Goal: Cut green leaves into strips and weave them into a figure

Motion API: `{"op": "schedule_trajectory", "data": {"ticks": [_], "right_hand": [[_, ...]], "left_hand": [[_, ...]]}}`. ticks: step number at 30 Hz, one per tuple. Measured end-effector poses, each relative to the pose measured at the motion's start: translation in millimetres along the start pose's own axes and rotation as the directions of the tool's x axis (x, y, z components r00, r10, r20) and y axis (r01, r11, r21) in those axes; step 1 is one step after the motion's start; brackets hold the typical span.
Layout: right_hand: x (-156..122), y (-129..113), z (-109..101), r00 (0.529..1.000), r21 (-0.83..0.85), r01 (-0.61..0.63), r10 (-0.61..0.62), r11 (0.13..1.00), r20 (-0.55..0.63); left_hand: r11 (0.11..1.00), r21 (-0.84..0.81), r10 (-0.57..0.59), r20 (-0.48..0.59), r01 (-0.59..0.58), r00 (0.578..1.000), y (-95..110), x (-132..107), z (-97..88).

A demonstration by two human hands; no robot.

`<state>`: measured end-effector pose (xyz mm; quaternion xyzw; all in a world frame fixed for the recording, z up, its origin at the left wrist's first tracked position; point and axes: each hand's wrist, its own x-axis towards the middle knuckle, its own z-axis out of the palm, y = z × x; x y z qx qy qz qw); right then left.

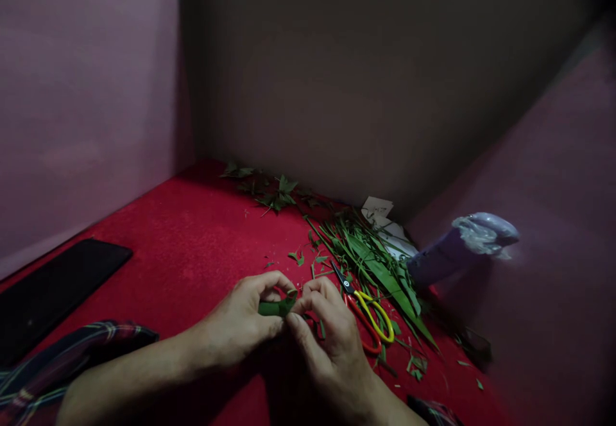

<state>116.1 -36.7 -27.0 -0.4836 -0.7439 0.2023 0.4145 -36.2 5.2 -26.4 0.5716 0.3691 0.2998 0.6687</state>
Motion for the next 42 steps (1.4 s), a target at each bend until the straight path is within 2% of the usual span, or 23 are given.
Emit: {"op": "schedule_trajectory", "data": {"ticks": [3, 6, 8, 12, 17, 23, 25, 28, 30, 31, 32, 36, 42], "right_hand": [[0, 1, -1, 1.0, 0.036, -0.022, 0.022, 0.999, -0.009], [-2, 6, -5, 0.992, 0.075, -0.037, 0.046, 0.996, -0.116], [-4, 8, -8, 0.988, 0.074, -0.042, 0.053, 0.996, -0.147], [-7, 8, -10, 0.994, 0.001, -0.084, 0.084, 0.996, -0.071], [-7, 9, -6, 0.991, -0.047, -0.129, 0.127, 0.991, -0.032], [-6, 10, -7, 0.984, 0.05, -0.178, 0.178, 0.983, 0.001], [-4, 9, -8, 0.966, 0.183, -0.257, 0.253, 0.949, 0.045], [0, 9, -10, 0.901, 0.436, -0.434, 0.393, 0.788, 0.185], [2, 9, -11, 0.866, 0.52, -0.497, 0.432, 0.695, 0.251], [3, 9, -11, 0.862, 0.529, -0.505, 0.434, 0.682, 0.262], [3, 9, -12, 0.869, 0.518, -0.493, 0.426, 0.699, 0.252], [1, 7, -14, 0.923, 0.342, -0.383, 0.343, 0.858, 0.172], [3, 9, -18, 0.904, 0.289, -0.418, 0.365, 0.861, 0.22]], "left_hand": [[1.0, -0.006, -0.02, -0.002, 0.02, 1.0, 5, -1, 0.2], [0.998, -0.015, -0.059, -0.029, 0.058, 0.998, 9, -1, -0.6], [0.997, -0.03, -0.079, -0.048, 0.077, 0.996, 11, 0, -1.8], [0.995, -0.071, -0.067, -0.066, 0.063, 0.996, 12, 3, -4.2], [0.996, -0.083, -0.036, -0.059, 0.031, 0.998, 13, 3, -5.1], [0.996, -0.078, -0.038, -0.056, 0.033, 0.998, 9, 3, -7.2], [0.998, -0.06, -0.034, -0.052, 0.031, 0.998, 9, 3, -7.6], [0.998, -0.059, -0.04, -0.042, 0.038, 0.998, 12, 2, -6.5], [0.996, -0.072, -0.049, -0.032, 0.046, 0.998, 14, 2, -5.4], [0.996, -0.077, -0.052, -0.028, 0.05, 0.998, 15, 1, -5.0], [0.995, -0.081, -0.054, -0.026, 0.052, 0.998, 15, 1, -4.9], [0.996, -0.081, -0.052, -0.03, 0.05, 0.998, 11, 2, -6.2], [0.995, -0.067, -0.068, -0.003, 0.068, 0.998, 8, 2, -7.2]]}}
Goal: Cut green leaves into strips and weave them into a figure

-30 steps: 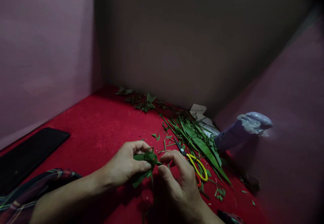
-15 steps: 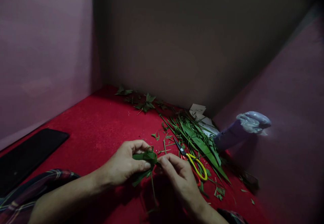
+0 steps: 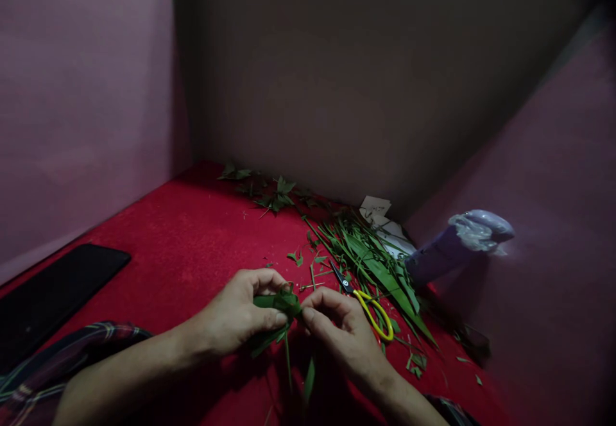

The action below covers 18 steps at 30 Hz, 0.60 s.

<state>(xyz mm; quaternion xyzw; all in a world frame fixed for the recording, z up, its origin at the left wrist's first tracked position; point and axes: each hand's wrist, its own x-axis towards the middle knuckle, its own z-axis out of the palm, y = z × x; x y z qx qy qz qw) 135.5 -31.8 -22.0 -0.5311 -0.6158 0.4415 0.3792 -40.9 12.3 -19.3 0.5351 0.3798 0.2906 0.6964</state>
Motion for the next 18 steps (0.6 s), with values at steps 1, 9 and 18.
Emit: {"op": "schedule_trajectory", "data": {"ticks": [1, 9, 18], "right_hand": [[0, -1, -1, 1.0, -0.014, -0.003, 0.003, 1.0, 0.011], [1, -9, -10, 0.992, -0.157, 0.087, -0.07, 0.984, 0.108], [2, -3, -21, 0.973, -0.179, 0.131, -0.091, 0.975, 0.213]], "left_hand": [[1.0, -0.008, 0.0, 0.012, 0.0, 1.0, 0, 0, 0.3], [1.0, -0.031, 0.004, 0.05, -0.002, 0.999, 2, -1, 1.5], [0.998, -0.066, -0.003, 0.042, 0.006, 0.999, -1, 0, 1.9]]}}
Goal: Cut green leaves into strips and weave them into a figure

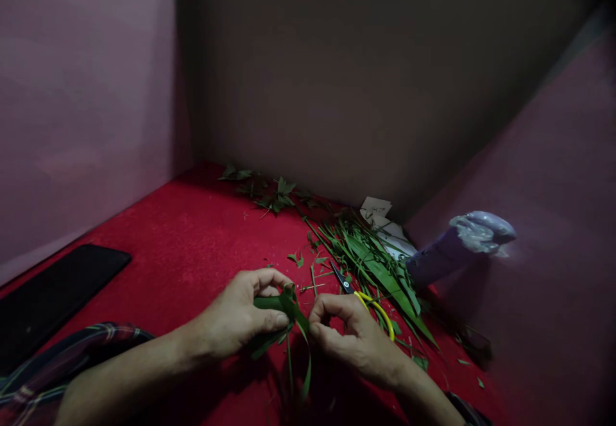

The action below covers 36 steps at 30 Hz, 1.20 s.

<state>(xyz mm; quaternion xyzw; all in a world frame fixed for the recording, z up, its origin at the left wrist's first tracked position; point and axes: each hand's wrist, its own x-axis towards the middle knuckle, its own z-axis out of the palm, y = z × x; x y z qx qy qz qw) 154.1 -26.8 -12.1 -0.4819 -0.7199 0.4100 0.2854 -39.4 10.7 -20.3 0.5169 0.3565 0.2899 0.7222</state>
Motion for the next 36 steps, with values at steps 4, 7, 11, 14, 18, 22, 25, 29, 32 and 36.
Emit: {"op": "schedule_trajectory", "data": {"ticks": [4, 7, 11, 14, 18, 22, 25, 29, 32, 36], "right_hand": [[0, -1, -5, 0.998, -0.006, -0.01, 0.011, 1.0, 0.057], [-1, 0, -7, 0.997, -0.036, -0.007, 0.01, 0.999, 0.077], [-1, 1, -11, 0.995, -0.081, 0.009, -0.001, 0.997, 0.097], [-1, 1, -13, 0.992, -0.091, 0.025, -0.013, 0.995, 0.129], [-1, 0, -16, 0.986, -0.084, 0.034, -0.019, 0.996, 0.168], [0, 1, -17, 0.986, -0.114, 0.029, -0.01, 0.993, 0.165], [1, 4, -16, 0.981, -0.106, 0.037, -0.015, 0.994, 0.195], [1, 6, -14, 0.975, -0.116, 0.031, -0.005, 0.993, 0.222], [1, 7, -14, 0.973, -0.136, 0.045, -0.012, 0.99, 0.23], [2, 7, -17, 0.972, -0.133, 0.058, -0.026, 0.989, 0.233]], "left_hand": [[1.0, -0.024, -0.003, 0.011, 0.004, 1.0, -1, -1, -0.3], [0.999, -0.037, -0.004, 0.013, 0.005, 1.0, 0, -2, 0.4], [0.999, -0.039, -0.015, 0.013, 0.015, 1.0, 1, -1, 0.5], [1.0, -0.025, -0.013, -0.006, 0.013, 1.0, 2, -1, 0.7], [1.0, 0.011, -0.006, -0.033, 0.007, 0.999, 4, 0, 1.6], [0.998, 0.064, 0.013, -0.06, -0.01, 0.998, -1, 2, -0.2], [0.999, 0.042, 0.002, -0.027, 0.0, 1.0, -5, 4, -3.2], [0.999, -0.006, -0.034, 0.028, 0.034, 0.999, -5, 4, -4.3], [0.998, -0.005, -0.059, 0.0, 0.059, 0.998, -3, 3, -2.9], [0.998, 0.019, -0.055, -0.057, 0.057, 0.997, -4, 4, -2.9]]}}
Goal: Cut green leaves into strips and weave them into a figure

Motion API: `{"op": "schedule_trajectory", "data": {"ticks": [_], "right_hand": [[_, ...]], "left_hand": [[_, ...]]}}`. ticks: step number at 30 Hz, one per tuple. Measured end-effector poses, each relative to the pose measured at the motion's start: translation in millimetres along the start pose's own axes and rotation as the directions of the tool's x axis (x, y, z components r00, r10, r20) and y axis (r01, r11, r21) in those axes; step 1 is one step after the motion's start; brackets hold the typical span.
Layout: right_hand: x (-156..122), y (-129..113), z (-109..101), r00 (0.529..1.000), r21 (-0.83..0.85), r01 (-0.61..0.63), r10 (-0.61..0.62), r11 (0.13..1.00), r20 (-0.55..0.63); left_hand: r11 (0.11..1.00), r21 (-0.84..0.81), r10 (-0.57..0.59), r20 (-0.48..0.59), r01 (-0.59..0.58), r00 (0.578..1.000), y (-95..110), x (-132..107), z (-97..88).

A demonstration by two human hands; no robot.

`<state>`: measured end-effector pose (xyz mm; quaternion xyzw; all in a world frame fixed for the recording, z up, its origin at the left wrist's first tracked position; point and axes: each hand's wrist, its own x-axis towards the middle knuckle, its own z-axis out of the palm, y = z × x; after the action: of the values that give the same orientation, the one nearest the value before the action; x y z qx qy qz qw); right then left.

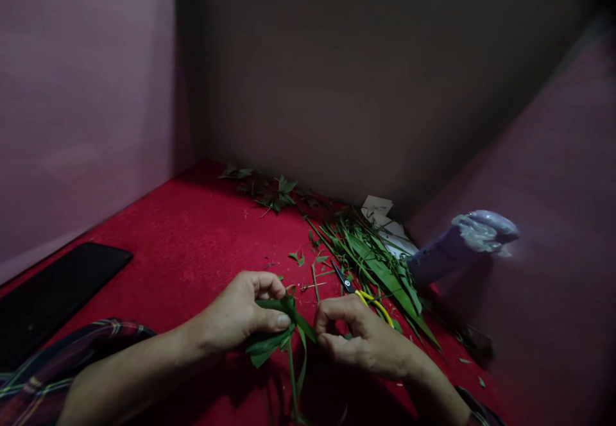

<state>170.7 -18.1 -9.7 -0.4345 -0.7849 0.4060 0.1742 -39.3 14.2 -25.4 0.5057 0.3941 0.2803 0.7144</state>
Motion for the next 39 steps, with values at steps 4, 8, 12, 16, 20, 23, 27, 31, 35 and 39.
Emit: {"op": "schedule_trajectory", "data": {"ticks": [4, 8, 12, 16, 20, 23, 27, 31, 35, 39], "right_hand": [[2, -5, 4, 0.998, 0.129, -0.062, 0.064, 0.99, -0.012], [7, -10, 21, 0.985, 0.308, -0.081, 0.124, 0.948, -0.121], [13, -7, 32, 0.955, 0.439, -0.093, 0.205, 0.894, -0.216], [12, -5, 29, 0.962, 0.532, -0.104, 0.221, 0.84, -0.16], [9, -4, 28, 0.97, 0.477, -0.093, 0.187, 0.874, -0.154], [10, -3, 32, 0.965, 0.493, -0.114, 0.213, 0.863, -0.15], [11, -3, 37, 0.97, 0.579, -0.074, 0.195, 0.812, -0.149], [11, -4, 34, 0.968, 0.54, -0.086, 0.198, 0.837, -0.152], [9, -6, 28, 0.953, 0.332, -0.094, 0.181, 0.939, -0.242], [7, -5, 32, 0.919, 0.278, -0.203, 0.281, 0.939, -0.276]], "left_hand": [[1.0, 0.021, -0.004, -0.006, 0.004, 1.0, -1, 0, -0.4], [0.999, 0.044, 0.001, -0.011, 0.0, 1.0, 1, -1, 1.8], [1.0, 0.007, -0.002, 0.018, 0.002, 1.0, -1, 0, 2.7], [0.999, -0.032, 0.014, 0.046, -0.013, 0.999, -5, 1, 1.4], [1.0, -0.022, 0.008, 0.057, -0.007, 0.998, -7, 1, 1.9], [1.0, -0.018, -0.002, 0.064, 0.003, 0.998, -5, 1, 3.2], [1.0, 0.0, -0.001, 0.048, 0.001, 0.999, -3, 1, 3.4], [1.0, -0.006, -0.012, 0.054, 0.013, 0.998, -3, 1, 1.8], [1.0, -0.004, -0.006, 0.058, 0.006, 0.998, -5, 1, 2.1], [1.0, 0.01, -0.018, 0.043, 0.018, 0.999, -2, 0, 5.1]]}}
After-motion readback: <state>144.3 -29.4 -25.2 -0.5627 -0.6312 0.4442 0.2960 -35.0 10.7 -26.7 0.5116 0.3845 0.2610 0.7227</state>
